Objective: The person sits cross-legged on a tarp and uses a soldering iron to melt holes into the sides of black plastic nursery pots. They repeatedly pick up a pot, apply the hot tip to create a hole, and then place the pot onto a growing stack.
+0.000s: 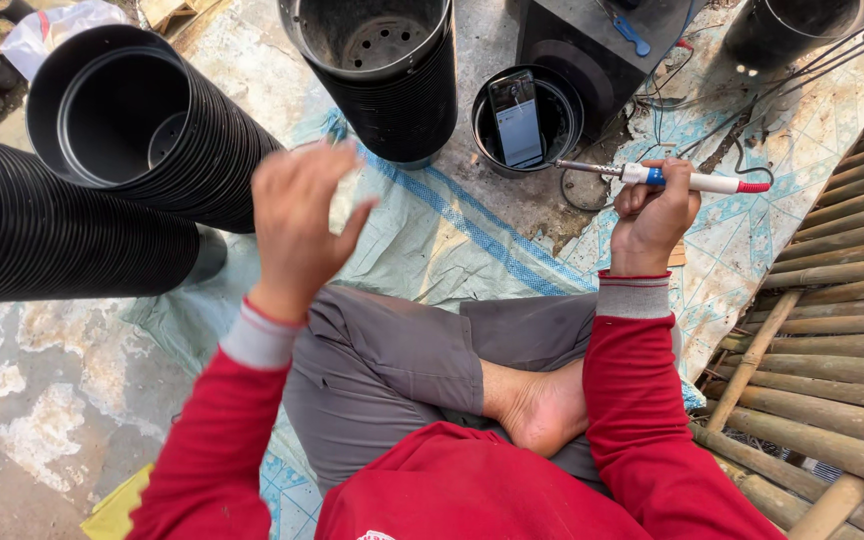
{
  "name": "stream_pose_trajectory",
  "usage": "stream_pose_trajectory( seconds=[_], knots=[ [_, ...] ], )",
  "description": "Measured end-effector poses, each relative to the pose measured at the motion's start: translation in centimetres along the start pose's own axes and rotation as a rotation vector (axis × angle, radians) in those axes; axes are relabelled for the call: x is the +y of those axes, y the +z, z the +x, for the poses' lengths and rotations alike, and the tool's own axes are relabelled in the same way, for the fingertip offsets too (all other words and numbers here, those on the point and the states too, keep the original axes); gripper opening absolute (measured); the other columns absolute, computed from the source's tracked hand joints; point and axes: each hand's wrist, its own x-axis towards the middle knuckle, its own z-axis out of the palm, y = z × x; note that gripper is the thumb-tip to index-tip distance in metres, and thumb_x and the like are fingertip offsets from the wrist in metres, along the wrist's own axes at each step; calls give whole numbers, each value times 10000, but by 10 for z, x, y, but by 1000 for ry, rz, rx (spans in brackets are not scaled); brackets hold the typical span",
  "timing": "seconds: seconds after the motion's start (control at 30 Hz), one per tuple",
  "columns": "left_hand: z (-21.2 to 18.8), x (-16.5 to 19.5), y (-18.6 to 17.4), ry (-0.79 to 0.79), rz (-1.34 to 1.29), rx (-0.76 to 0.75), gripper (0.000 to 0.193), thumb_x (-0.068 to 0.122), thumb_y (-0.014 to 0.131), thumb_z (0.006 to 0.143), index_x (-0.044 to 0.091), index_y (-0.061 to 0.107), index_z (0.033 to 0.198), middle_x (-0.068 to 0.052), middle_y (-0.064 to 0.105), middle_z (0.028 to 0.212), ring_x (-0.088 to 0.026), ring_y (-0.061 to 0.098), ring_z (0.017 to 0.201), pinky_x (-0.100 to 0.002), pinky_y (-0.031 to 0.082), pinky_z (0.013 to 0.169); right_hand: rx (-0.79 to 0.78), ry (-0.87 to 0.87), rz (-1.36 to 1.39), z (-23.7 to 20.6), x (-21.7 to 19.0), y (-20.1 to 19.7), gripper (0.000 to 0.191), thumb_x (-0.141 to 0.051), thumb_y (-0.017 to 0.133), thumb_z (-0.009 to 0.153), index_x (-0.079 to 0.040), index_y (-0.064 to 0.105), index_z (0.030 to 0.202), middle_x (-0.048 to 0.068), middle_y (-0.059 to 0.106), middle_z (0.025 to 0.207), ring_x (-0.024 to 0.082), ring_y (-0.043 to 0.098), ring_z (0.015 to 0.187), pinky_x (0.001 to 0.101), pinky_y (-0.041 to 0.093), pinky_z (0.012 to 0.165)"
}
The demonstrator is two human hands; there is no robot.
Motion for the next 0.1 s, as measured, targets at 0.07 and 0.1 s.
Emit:
stream_pose_trajectory(
  seconds=[0.07,0.1],
  knots=[
    [-61,8,6,-151,-49,-108,433,381,796,955,165,656,1303,-43,680,1353,-269,552,1361,-436,350,1168,-14,2,-2,-4,3,1,228,-226,569,1045,-41,595,915,28,439,570,137,407,464,302,317,439],
    [-93,12,8,-236,-68,-166,453,412,792,918,173,660,1280,-52,682,1347,-275,547,1355,-435,345,1144,-30,-2,-1,-6,5,1,239,-229,572,1055,-34,596,919,34,448,584,137,402,472,304,312,443]
  ],
)
